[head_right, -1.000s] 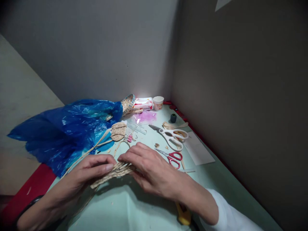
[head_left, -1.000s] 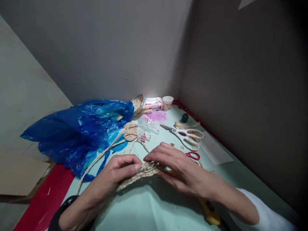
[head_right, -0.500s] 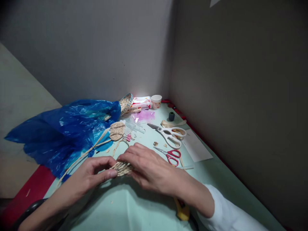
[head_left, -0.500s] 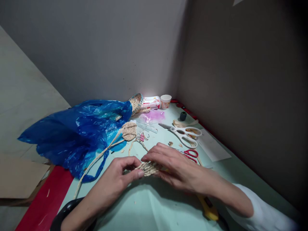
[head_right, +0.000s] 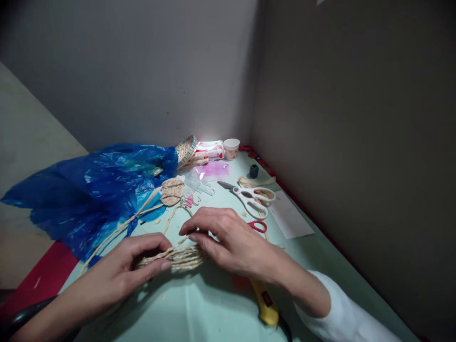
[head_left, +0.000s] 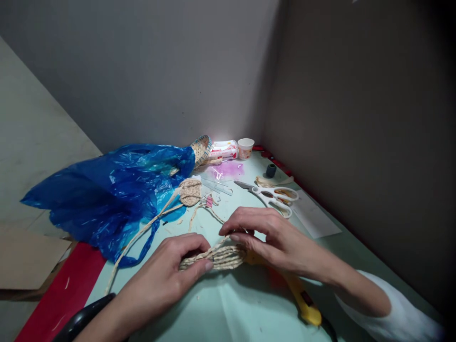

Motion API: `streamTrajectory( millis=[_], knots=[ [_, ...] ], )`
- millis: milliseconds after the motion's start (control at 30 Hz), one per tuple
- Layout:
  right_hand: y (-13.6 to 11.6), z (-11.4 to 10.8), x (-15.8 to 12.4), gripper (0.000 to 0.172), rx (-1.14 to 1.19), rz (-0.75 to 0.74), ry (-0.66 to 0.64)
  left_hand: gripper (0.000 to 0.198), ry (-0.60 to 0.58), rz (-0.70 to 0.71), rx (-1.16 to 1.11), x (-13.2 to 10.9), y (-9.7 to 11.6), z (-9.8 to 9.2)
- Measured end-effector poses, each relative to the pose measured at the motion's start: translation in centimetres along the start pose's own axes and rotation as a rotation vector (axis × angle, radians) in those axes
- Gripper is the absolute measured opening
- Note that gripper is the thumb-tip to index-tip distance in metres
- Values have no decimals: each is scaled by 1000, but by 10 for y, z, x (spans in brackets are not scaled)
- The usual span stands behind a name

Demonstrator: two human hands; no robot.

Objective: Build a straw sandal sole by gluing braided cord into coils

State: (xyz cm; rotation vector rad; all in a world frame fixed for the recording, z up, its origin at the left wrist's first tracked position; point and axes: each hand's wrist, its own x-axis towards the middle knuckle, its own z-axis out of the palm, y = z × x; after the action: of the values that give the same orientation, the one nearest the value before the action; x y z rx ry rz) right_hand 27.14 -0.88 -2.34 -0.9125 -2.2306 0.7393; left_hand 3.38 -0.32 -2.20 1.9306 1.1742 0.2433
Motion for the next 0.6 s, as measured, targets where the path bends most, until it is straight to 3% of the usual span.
streamTrajectory(
  millis=[300,600],
  knots=[
    [5,2,-1,22,-23,-73,1,26,8,17,-17,-2,-1,-1],
    [8,4,-1,19,-50,25,-7,32,28,-33,-147,2,1,0]
  ],
)
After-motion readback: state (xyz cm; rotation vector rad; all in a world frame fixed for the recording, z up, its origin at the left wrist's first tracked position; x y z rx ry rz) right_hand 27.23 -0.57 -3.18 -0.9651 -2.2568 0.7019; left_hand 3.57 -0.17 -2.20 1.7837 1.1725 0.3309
